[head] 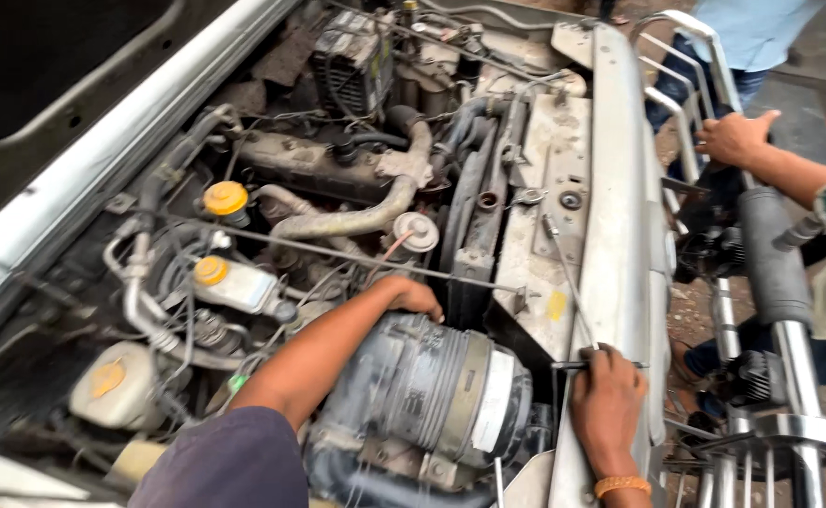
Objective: The person removes the old pleated air filter element from the air cleaner housing in the vehicle's engine bay, places the new filter element into the housing, and fits the air cleaner cover back over it. They then use a long metal rod to tighten and secure the housing assembly and check its position.
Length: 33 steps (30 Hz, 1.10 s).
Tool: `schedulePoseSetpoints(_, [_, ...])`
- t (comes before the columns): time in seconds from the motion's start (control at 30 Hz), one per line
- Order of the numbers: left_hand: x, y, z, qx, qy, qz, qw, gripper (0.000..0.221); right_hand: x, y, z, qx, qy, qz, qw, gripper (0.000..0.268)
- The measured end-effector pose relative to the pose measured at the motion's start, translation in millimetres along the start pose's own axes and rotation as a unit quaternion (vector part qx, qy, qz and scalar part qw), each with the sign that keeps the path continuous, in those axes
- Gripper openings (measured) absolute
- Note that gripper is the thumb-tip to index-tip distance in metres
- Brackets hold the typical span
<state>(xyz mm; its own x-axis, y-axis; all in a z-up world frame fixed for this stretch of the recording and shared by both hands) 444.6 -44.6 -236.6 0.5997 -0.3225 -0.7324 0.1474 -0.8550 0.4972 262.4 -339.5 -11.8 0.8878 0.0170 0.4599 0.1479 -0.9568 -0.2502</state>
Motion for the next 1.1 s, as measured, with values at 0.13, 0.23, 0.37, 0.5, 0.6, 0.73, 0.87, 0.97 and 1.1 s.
schedulePoseSetpoints(0.13, [-106.7,-3.8,-2.5,-0.032,0.038,-0.025,0.998,0.051,5.2,11.4,5.1,0.021,-0.013,-0.011,1.0,0.022])
schedulePoseSetpoints(0.23, [-175.3,-1.6,-2.4,0.034,0.191,0.113,0.975,0.051,12.7,17.0,7.9,0.066,-0.003,-0.034,0.997,0.025])
schedulePoseSetpoints(0.37, [-282.8,-14.6,28.2,-0.114,0.421,0.164,0.885,0.043,15.4,24.5,-16.0,0.105,0.072,-0.072,0.989,0.012])
schedulePoseSetpoints(0.5, [-369.6,-35.7,77.6,-0.146,0.6,0.09,0.781,0.048,3.2,21.2,-66.3,0.12,0.167,-0.078,0.975,0.016])
schedulePoseSetpoints(0.6, [-376.6,-57.1,115.7,-0.18,0.637,0.052,0.747,0.062,-27.8,13.1,-121.6,0.122,0.225,-0.086,0.963,0.015])
schedulePoseSetpoints(0.73, [-351.9,-81.9,141.3,-0.279,0.581,-0.013,0.764,0.061,-74.8,-16.4,-192.9,0.17,0.22,-0.069,0.958,0.014])
schedulePoseSetpoints(0.87, [-348.9,-79.4,140.9,-0.225,0.607,-0.037,0.761,0.054,-113.6,18.4,-200.9,0.46,0.18,0.023,0.869,0.01])
schedulePoseSetpoints(0.97, [-349.2,-69.3,146.4,-0.218,0.605,-0.035,0.765,0.051,-134.9,53.7,-199.2,0.452,0.142,0.015,0.881,0.01])
schedulePoseSetpoints(1.1, [-411.6,19.5,173.0,-0.079,0.659,0.036,0.747,0.04,-152.7,148.6,-136.3,0.311,-0.04,0.115,0.943,0.019])
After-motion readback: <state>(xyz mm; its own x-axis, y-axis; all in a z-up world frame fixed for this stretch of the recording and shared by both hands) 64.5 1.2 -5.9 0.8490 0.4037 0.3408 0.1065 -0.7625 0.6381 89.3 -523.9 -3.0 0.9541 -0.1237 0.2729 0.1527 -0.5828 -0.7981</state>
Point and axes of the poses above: each hand's wrist, its own x-axis towards the middle knuckle, its own z-axis out of the palm, y = z × x, the point moved 9 cm from there along x, towards the middle knuckle, and after that the axes turned 3 degrees about -z, right-handed, at the moved point
